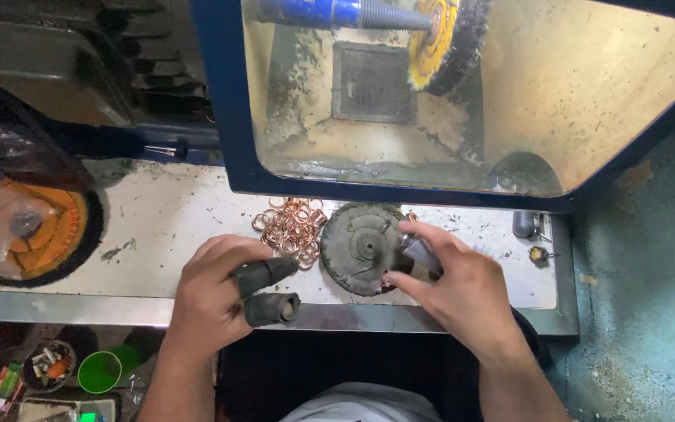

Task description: Using a handheld rotary tool to polish and clean a circular metal jewelry component on a workbench.

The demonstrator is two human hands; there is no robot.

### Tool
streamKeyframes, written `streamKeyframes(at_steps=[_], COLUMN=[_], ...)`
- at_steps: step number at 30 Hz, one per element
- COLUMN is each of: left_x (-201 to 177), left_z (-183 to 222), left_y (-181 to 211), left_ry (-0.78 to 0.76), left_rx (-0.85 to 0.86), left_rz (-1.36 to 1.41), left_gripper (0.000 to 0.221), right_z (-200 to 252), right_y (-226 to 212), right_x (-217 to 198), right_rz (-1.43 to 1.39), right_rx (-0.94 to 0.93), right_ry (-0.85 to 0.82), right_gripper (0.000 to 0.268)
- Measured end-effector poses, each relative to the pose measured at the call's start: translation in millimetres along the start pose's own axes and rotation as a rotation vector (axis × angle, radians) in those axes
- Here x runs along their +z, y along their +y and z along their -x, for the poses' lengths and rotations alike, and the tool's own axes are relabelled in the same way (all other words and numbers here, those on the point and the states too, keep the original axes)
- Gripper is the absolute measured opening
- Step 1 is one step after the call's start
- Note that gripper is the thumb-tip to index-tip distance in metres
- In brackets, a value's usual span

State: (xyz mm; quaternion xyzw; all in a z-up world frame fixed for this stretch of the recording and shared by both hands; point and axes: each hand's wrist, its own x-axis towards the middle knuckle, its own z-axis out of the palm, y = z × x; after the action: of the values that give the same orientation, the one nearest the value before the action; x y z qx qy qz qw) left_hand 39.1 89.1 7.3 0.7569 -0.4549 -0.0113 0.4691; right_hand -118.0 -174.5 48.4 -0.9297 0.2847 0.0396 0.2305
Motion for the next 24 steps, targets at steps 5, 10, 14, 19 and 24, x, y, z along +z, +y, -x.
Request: streamKeyframes(at_steps=[5, 10, 14, 19, 24], left_x=[34, 75, 86, 84, 84], left_z=[-1, -20, -26, -25, -20], left_y=[16, 50, 49, 48, 46], left_ry=[-0.052, -0.155, -0.138, -0.128, -0.204], left_rx=[0.249, 0.274, 0.239, 0.189, 0.191], left_rz=[-0.026, -0.079, -0.091, -0.066, -0.092], left_gripper=[0.049, 0.044, 0.021, 0.024, 0.015], right_z=[-4, -1, 1, 10, 14], right_y=[4, 6, 6, 3, -6], right_x=[2, 6, 0, -11, -7], right_rz=[0.047, 0.072, 0.033, -0.121, -0.200], right_rx=[-0.005, -0.051, 0.014, 0.102, 0.125], right_ry=[0.045, 0.099, 0.068, 0.067, 0.068], right_gripper=[0.086, 0.093, 0.096, 0.080, 0.088])
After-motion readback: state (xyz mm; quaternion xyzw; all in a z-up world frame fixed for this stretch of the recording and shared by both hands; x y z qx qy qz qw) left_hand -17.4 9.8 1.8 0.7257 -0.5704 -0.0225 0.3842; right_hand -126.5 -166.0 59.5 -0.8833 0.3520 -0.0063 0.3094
